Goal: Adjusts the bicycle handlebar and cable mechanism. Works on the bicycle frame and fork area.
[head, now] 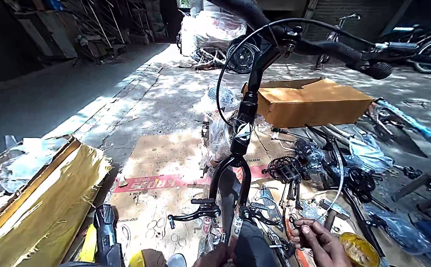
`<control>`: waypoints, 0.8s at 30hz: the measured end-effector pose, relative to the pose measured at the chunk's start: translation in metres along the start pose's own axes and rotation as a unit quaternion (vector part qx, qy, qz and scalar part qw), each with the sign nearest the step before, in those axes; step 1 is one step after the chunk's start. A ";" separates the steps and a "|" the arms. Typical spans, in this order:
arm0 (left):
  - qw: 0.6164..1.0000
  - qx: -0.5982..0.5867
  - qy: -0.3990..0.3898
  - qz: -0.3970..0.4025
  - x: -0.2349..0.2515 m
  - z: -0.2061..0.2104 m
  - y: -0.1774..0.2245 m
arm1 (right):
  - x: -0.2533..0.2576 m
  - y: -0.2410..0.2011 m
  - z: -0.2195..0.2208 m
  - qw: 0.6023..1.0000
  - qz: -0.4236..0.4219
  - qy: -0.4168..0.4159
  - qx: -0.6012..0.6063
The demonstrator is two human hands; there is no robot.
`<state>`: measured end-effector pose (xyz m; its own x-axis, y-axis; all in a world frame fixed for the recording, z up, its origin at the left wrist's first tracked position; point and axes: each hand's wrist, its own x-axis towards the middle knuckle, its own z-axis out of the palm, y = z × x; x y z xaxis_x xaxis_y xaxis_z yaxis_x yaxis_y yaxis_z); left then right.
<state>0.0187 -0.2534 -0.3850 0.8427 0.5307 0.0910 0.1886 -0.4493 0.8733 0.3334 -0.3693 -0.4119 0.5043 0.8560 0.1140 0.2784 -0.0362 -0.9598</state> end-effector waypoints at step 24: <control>0.988 -0.102 0.055 0.099 0.017 0.034 -0.028 | -0.035 -0.064 0.095 0.972 -0.139 -0.083 0.173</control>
<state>0.0447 -0.2563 -0.4238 0.7913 0.5261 0.3117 -0.0902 -0.4038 0.9104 0.2202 -0.3479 -0.3790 0.3020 0.8805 0.3654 0.0785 0.3591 -0.9300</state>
